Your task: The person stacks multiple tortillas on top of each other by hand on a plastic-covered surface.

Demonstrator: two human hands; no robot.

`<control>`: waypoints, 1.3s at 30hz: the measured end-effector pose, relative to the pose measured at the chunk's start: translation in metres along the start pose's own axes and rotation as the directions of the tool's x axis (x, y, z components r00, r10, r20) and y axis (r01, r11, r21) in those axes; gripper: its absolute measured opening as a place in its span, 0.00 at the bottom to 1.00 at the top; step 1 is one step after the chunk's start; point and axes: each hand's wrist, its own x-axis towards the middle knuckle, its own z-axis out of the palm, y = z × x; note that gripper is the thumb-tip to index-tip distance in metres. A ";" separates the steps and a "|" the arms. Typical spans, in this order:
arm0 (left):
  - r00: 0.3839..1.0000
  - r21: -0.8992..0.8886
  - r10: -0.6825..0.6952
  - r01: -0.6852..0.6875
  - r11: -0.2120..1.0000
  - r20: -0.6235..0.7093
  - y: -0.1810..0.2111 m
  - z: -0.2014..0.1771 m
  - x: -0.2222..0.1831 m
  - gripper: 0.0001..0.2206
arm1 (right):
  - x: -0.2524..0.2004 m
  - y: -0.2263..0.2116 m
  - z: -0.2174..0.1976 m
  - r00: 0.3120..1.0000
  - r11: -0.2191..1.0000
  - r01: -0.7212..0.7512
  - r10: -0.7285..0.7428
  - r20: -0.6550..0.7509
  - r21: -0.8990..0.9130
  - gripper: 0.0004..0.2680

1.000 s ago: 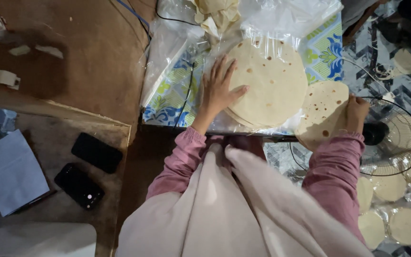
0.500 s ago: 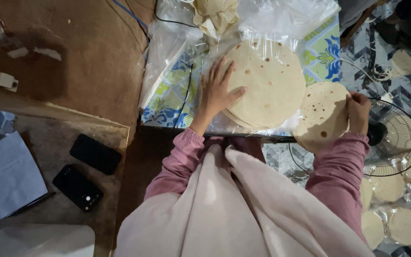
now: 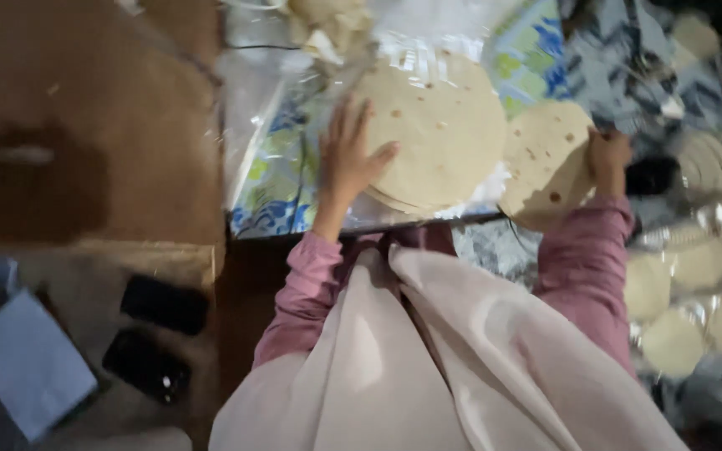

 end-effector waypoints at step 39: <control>0.995 0.002 -0.003 0.003 1.000 0.099 -0.002 -0.012 -0.002 0.41 | -0.093 -0.168 -0.067 0.955 0.964 0.249 -0.230 -0.190 0.088 0.08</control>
